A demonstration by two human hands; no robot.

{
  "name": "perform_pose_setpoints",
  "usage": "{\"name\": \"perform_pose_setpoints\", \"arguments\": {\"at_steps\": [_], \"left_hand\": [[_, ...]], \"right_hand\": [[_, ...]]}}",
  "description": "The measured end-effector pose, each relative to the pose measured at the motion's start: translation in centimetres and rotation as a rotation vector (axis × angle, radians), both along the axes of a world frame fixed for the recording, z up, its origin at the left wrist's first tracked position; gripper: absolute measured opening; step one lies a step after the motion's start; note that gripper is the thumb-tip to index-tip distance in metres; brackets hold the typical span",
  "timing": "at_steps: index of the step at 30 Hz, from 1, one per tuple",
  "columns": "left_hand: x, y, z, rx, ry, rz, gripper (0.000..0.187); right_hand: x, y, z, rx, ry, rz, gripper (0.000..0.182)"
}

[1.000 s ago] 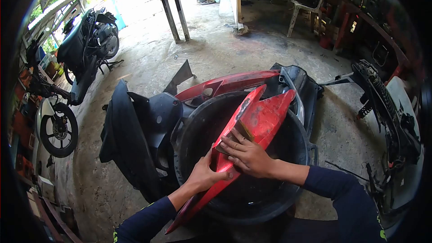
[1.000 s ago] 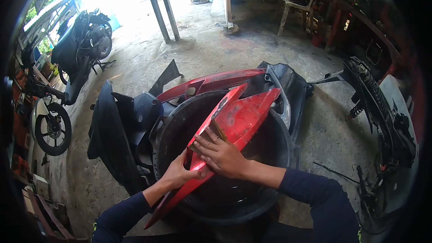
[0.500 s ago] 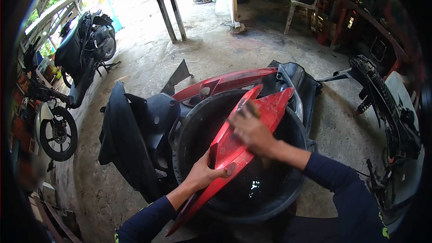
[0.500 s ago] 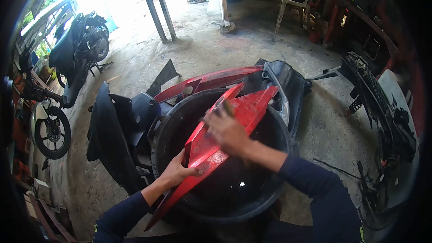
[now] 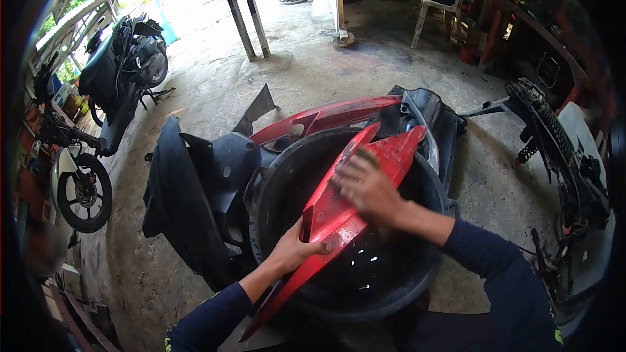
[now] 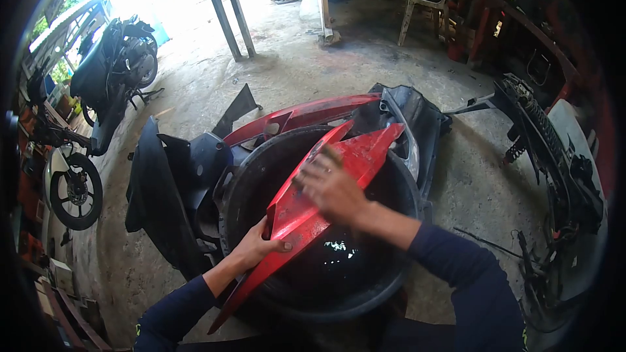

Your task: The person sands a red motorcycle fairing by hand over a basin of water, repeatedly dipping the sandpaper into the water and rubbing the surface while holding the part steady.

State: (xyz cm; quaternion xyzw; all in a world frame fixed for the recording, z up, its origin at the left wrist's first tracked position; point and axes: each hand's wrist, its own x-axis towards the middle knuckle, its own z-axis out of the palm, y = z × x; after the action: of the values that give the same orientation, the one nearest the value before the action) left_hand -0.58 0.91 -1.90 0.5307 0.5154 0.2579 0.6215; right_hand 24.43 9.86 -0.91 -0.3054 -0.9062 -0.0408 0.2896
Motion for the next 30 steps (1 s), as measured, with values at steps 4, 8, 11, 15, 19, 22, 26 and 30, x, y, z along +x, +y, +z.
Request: {"name": "perform_pose_setpoints", "arguments": {"at_steps": [4,8,11,15,19,22,26,30], "left_hand": [[0.0,-0.1,-0.2,-0.029,-0.02,-0.01,0.094],[0.2,-0.3,0.2,0.011,0.02,0.006,0.094],[0.0,-0.1,-0.1,0.02,0.048,-0.005,0.094],[0.1,-0.3,-0.4,0.017,0.014,0.015,0.095],[0.1,0.0,0.3,0.029,0.08,-0.005,0.093],[0.1,-0.1,0.2,0.052,0.131,-0.031,0.093],[0.3,-0.2,0.6,0.051,0.077,-0.001,0.093],[0.3,-0.3,1.2,0.043,0.043,0.002,0.092]], "right_hand": [[-2.2,-3.1,-0.8,-0.152,0.176,0.09,0.029],[-0.1,-0.5,0.0,-0.023,0.064,0.084,0.029],[0.5,1.1,-0.5,-0.05,0.104,0.035,0.026],[-2.0,-3.6,0.4,-0.05,0.083,0.16,0.03],[0.0,0.8,-0.7,-0.006,0.014,-0.013,0.029],[-3.0,-3.7,1.4,-0.027,-0.013,0.194,0.029],[-1.1,-1.0,0.8,0.008,0.025,0.094,0.031],[-0.8,-1.3,0.6,0.015,0.021,-0.01,0.028]]}}
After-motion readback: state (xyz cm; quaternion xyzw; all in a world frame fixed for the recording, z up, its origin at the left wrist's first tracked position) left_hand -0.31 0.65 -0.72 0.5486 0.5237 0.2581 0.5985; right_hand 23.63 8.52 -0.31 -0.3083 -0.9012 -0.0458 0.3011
